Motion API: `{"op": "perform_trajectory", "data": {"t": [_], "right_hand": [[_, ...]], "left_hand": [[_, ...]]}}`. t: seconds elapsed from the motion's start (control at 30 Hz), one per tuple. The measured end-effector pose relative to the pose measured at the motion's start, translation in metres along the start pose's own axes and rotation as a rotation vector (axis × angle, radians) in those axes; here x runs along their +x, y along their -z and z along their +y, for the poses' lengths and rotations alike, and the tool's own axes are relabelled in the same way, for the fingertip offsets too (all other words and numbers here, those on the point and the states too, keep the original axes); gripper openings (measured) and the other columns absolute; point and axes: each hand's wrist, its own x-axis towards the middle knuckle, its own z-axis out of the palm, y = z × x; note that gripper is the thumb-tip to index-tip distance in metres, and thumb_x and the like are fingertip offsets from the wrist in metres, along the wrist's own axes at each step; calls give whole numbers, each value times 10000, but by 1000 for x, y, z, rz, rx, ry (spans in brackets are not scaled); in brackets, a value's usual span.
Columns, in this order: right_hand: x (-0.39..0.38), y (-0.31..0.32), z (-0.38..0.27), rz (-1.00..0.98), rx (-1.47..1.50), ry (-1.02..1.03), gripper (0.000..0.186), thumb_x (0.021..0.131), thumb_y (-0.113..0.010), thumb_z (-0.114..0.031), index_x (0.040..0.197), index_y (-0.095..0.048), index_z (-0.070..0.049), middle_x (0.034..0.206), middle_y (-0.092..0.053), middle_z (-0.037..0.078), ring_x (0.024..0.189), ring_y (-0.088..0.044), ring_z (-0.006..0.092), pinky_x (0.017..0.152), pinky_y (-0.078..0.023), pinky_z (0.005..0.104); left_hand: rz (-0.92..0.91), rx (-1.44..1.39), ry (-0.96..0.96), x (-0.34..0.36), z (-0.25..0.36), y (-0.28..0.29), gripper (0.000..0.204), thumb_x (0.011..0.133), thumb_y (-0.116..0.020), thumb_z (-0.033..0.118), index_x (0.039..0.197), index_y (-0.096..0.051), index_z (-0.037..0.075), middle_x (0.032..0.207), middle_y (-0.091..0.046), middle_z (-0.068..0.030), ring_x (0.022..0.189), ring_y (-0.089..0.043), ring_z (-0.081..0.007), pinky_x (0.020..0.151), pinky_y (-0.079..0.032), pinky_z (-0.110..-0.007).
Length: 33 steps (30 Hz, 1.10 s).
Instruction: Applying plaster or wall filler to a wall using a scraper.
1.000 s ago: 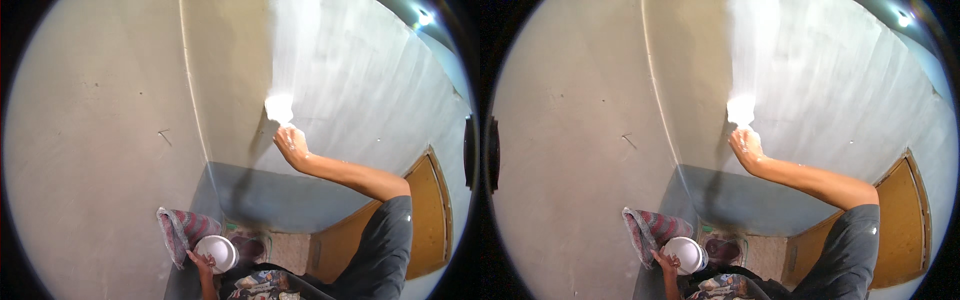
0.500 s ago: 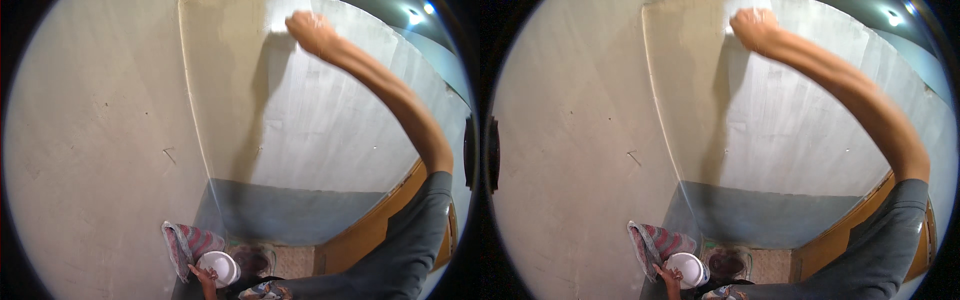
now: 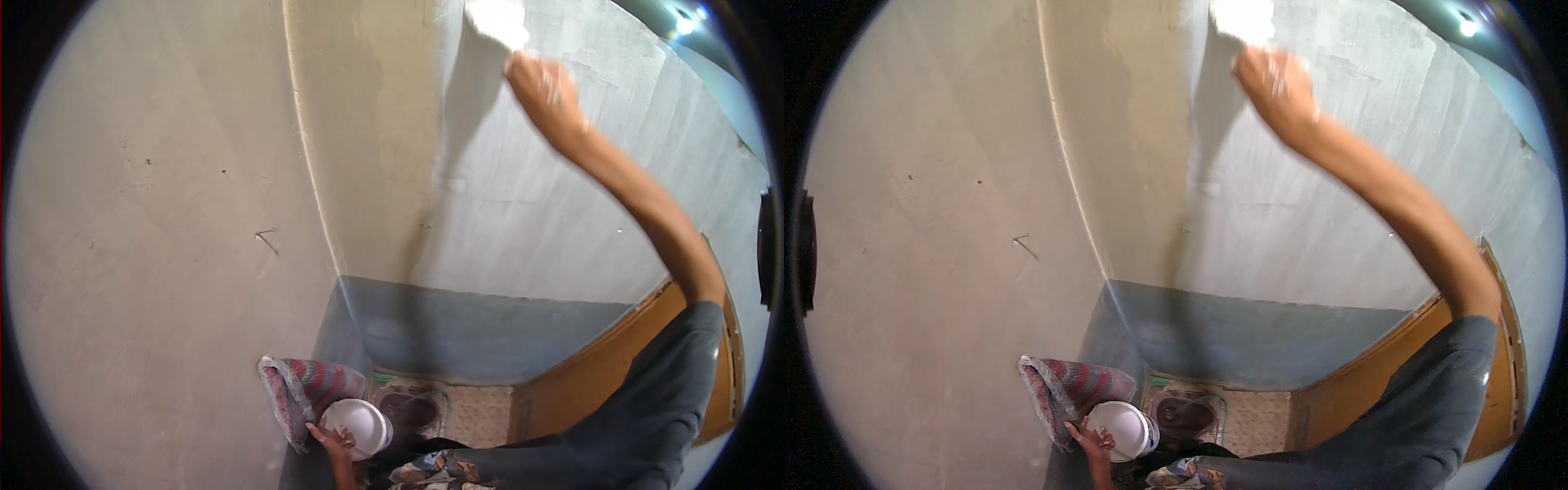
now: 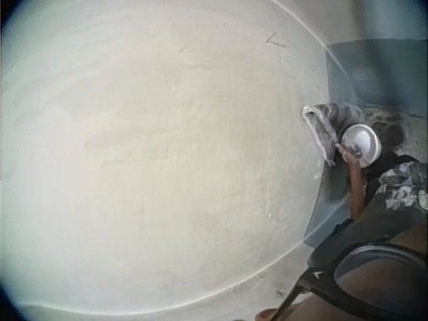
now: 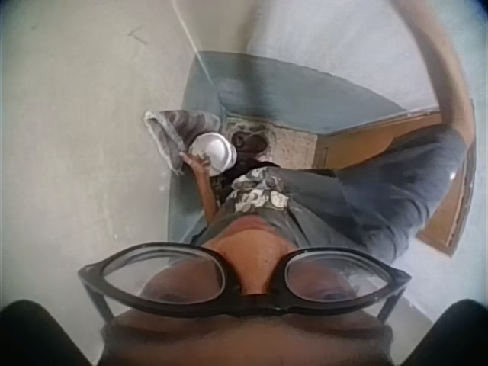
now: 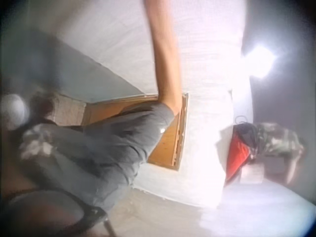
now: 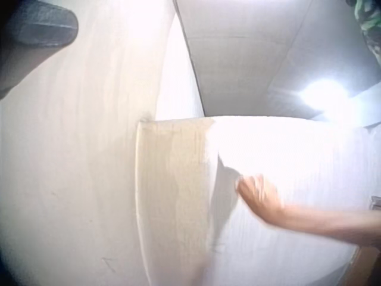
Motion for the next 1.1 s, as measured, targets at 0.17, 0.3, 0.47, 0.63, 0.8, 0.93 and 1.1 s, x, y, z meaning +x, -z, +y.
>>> {"op": "perform_trajectory", "data": {"t": [0.17, 0.3, 0.47, 0.63, 0.8, 0.93, 1.1], "right_hand": [[-123, -28, -110, -39, -148, 124, 51, 605, -538, -68, 634, -513, -103, 562, -395, -6, 531, -438, 97, 391, -320, 226], [-194, -35, -180, -367, 60, 138, 104, 637, -530, -82, 728, -559, -40, 631, -447, 22, 545, -437, 93, 384, -309, 208], [-250, -41, -216, -538, 137, 145, 77, 662, -528, -83, 702, -540, -18, 636, -522, 53, 537, -498, 114, 377, -362, 252], [-243, -13, -178, -865, 671, -23, 102, 726, -521, -63, 667, -522, 20, 660, -584, 143, 618, -607, 260, 500, -484, 354], [-173, 14, -113, -410, 1111, -563, 243, 805, -481, -167, 671, -493, 35, 516, -457, 192, 441, -460, 259, 442, -368, 369], [-135, -11, -111, -59, 1502, -947, 304, 825, -470, -203, 604, -447, 4, 473, -363, 54, 440, -307, 104, 416, -281, 276], [-155, -82, -183, -32, 1799, -1215, 312, 836, -469, -227, 605, -437, -20, 506, -360, -44, 478, -307, 41, 410, -259, 238]], "left_hand": [[-54, 16, -34, 1, -2, 1, 836, 630, -280, 770, 1185, -255, 146, 619, -395, -79, 370, -301, -127, 330, -219, -216], [-71, 50, 31, -2, 0, -2, 837, 634, -263, 770, 1186, -250, 140, 596, -391, -78, 369, -304, -126, 329, -225, -218], [-107, 57, -2, -9, -5, 4, 851, 635, -252, 771, 1196, -232, 130, 567, -376, -68, 370, -306, -126, 329, -221, -220], [-114, 34, 7, -15, -7, 12, 849, 638, -264, 766, 1207, -226, 136, 587, -384, -66, 371, -307, -129, 330, -221, -217], [36, 24, -15, -22, 1, 9, 840, 642, -263, 765, 1202, -249, 138, 565, -378, -62, 367, -304, -133, 337, -216, -221], [-57, 78, -13, -16, 1, -5, 845, 594, -274, 799, 1130, -310, 147, 521, -349, -48, 356, -273, -129, 353, -201, -231], [-63, 59, 74, -16, -5, -10, 765, 676, -214, 743, 1157, -325, 158, 554, -379, -61, 382, -300, -140, 346, -211, -233]]}}
